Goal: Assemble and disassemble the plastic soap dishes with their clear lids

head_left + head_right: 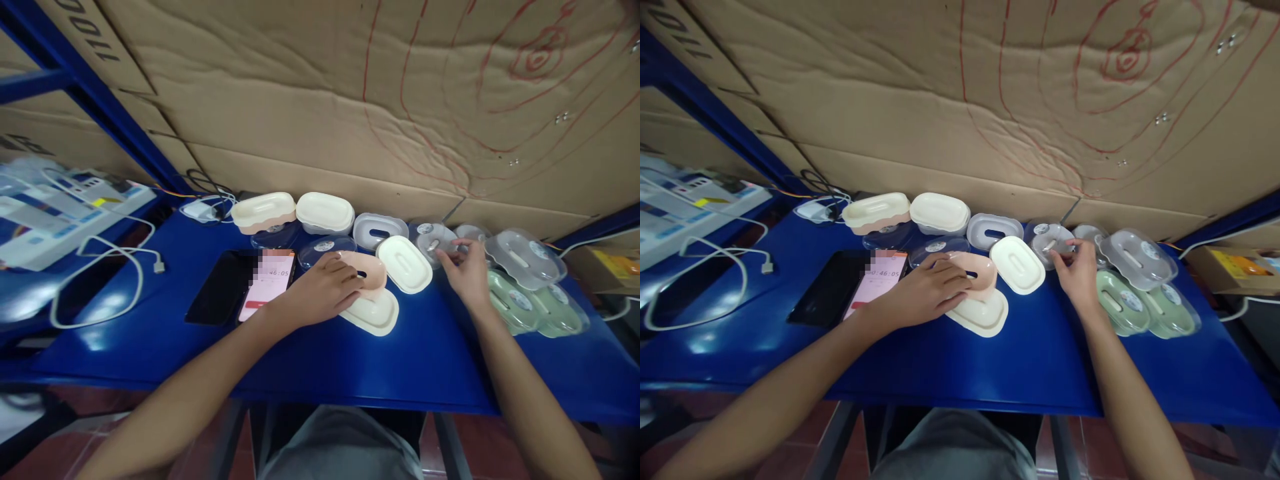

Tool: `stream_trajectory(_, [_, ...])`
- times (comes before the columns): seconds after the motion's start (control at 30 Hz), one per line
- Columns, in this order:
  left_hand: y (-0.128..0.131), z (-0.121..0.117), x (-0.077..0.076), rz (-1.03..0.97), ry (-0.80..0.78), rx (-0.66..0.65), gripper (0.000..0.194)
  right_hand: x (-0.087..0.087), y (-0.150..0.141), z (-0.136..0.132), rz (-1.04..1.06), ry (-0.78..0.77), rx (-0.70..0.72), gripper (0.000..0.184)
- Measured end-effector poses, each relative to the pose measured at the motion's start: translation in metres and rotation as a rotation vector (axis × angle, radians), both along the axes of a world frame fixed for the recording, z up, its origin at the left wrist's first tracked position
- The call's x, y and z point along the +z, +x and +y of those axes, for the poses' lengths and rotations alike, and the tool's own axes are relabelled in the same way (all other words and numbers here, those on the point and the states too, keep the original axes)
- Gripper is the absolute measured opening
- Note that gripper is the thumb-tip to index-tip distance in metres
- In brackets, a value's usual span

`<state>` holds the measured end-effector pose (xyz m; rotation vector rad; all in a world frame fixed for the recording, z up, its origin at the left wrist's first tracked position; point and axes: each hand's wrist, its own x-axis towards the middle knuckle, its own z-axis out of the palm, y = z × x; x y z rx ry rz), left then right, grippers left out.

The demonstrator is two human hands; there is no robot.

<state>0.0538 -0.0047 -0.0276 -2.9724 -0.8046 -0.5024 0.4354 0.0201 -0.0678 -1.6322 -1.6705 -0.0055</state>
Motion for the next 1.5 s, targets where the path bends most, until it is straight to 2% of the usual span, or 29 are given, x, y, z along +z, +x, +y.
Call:
stream_trajectory(0.07, [0.000, 0.000, 0.000, 0.012, -0.001, 0.001, 0.024, -0.001, 0.001, 0.000, -0.099, -0.020, 0.037, 0.040])
stream_trajectory(0.3, [0.000, -0.001, -0.002, 0.050, 0.027, 0.002, 0.024, -0.004, -0.003, -0.004, -0.278, -0.123, 0.119, 0.045])
stream_trajectory(0.53, [0.001, -0.002, 0.000, 0.060, 0.034, 0.012, 0.022, 0.000, -0.009, -0.008, -0.455, -0.110, 0.125, 0.045])
stream_trajectory(0.63, [0.001, -0.002, 0.000, 0.056, 0.024, 0.011, 0.022, 0.006, -0.015, -0.008, -0.422, -0.104, 0.105, 0.048])
stream_trajectory(0.9, [0.000, -0.001, -0.002, 0.050, 0.023, -0.003, 0.023, 0.017, -0.020, -0.013, -0.095, -0.017, -0.018, 0.055])
stream_trajectory(0.97, [0.000, -0.001, -0.002, 0.054, 0.026, -0.002, 0.024, 0.019, -0.025, -0.016, -0.091, 0.011, 0.022, 0.053])
stream_trajectory(1.17, [0.001, -0.002, -0.003, 0.039, 0.002, 0.017, 0.025, 0.024, -0.045, -0.022, -0.204, 0.025, 0.291, 0.048])
stream_trajectory(1.27, [0.000, -0.002, -0.002, 0.043, -0.001, 0.019, 0.025, 0.022, -0.044, -0.020, -0.250, 0.030, 0.349, 0.047])
stream_trajectory(1.37, [0.000, -0.002, -0.003, 0.045, -0.002, 0.021, 0.025, 0.019, -0.037, -0.018, -0.309, 0.051, 0.286, 0.047])
stream_trajectory(1.5, [0.000, -0.002, -0.003, 0.045, 0.000, 0.015, 0.026, 0.018, -0.027, -0.018, -0.388, 0.029, 0.157, 0.062])
